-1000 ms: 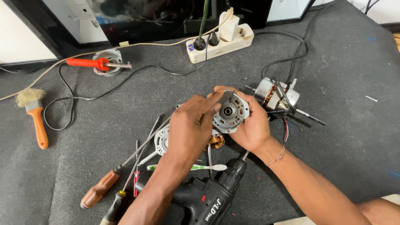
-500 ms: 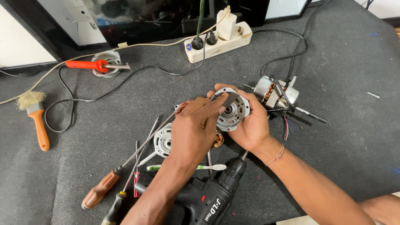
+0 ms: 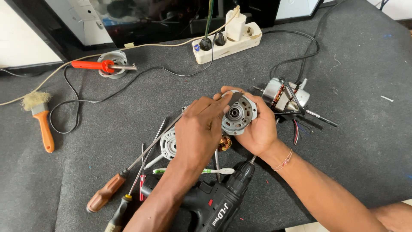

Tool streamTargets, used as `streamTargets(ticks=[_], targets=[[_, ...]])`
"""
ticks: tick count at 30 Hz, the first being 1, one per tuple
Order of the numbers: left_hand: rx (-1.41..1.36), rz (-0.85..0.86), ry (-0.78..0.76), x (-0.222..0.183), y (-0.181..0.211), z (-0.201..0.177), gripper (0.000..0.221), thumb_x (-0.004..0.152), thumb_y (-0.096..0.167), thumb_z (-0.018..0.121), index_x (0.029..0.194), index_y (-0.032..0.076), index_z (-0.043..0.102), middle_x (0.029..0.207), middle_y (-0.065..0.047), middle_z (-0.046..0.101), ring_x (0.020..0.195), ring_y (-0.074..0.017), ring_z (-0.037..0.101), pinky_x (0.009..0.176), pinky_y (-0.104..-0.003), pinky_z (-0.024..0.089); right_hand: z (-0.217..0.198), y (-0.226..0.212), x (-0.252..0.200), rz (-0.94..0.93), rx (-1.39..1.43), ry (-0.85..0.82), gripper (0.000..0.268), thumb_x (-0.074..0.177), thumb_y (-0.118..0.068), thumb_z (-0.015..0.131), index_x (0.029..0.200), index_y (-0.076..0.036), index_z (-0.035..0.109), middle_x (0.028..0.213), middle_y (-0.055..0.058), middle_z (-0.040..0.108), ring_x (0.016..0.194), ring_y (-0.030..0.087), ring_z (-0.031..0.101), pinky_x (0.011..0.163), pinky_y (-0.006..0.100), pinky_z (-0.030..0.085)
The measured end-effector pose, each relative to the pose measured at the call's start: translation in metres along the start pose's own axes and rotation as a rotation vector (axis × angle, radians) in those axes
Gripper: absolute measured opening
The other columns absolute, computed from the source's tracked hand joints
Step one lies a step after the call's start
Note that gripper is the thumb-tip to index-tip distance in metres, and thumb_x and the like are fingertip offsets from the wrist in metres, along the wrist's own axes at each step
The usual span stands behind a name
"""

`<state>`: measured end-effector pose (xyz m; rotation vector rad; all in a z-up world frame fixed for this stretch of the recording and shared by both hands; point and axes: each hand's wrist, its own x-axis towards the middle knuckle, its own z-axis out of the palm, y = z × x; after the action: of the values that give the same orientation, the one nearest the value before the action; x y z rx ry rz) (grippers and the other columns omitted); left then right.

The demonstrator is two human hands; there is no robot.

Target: Cleaning and inspecting disassembled electric motor components at a repair bench.

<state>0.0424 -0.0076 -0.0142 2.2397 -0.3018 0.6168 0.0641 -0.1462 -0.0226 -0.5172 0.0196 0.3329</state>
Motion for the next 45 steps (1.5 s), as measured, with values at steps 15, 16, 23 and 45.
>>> streamTargets(ticks=[15,16,23,45], targets=[[-0.053,0.014,-0.101,0.003,0.002,-0.004,0.018,0.098,0.023,0.067,0.109,0.029,0.080,0.079,0.005,0.071,0.076,-0.0194,0.069,0.060,-0.034,0.058,-0.018,-0.002,0.007,0.030,-0.070,-0.007,0.053,0.095,-0.030,0.045,0.136,0.003,0.055,0.118,0.026,0.067,0.095,0.025,0.069,0.086,0.033,0.058],[-0.055,0.014,-0.099,0.003,0.002,-0.003,0.018,0.098,0.023,0.067,0.109,0.029,0.080,0.079,0.005,0.071,0.076,-0.0194,0.069,0.060,-0.034,0.058,-0.014,-0.003,0.005,0.030,-0.072,-0.007,0.053,0.095,-0.030,0.045,0.136,0.003,0.055,0.118,0.026,0.067,0.095,0.025,0.069,0.086,0.033,0.058],[-0.007,0.051,-0.050,0.004,0.003,-0.003,0.019,0.097,0.020,0.067,0.106,0.029,0.080,0.080,0.006,0.070,0.076,-0.0191,0.067,0.058,-0.033,0.056,-0.008,-0.005,0.004,0.032,-0.038,-0.001,0.054,0.094,-0.028,0.047,0.136,0.005,0.053,0.118,0.029,0.067,0.088,0.022,0.070,0.081,0.028,0.060],[-0.105,-0.007,-0.147,0.007,0.017,-0.014,0.026,0.094,0.009,0.063,0.110,0.021,0.080,0.082,-0.001,0.075,0.072,-0.0187,0.067,0.053,-0.031,0.055,-0.021,-0.001,0.008,-0.019,-0.171,0.002,0.054,0.094,-0.032,0.043,0.135,0.001,0.055,0.121,0.025,0.068,0.103,0.029,0.069,0.091,0.041,0.057]])
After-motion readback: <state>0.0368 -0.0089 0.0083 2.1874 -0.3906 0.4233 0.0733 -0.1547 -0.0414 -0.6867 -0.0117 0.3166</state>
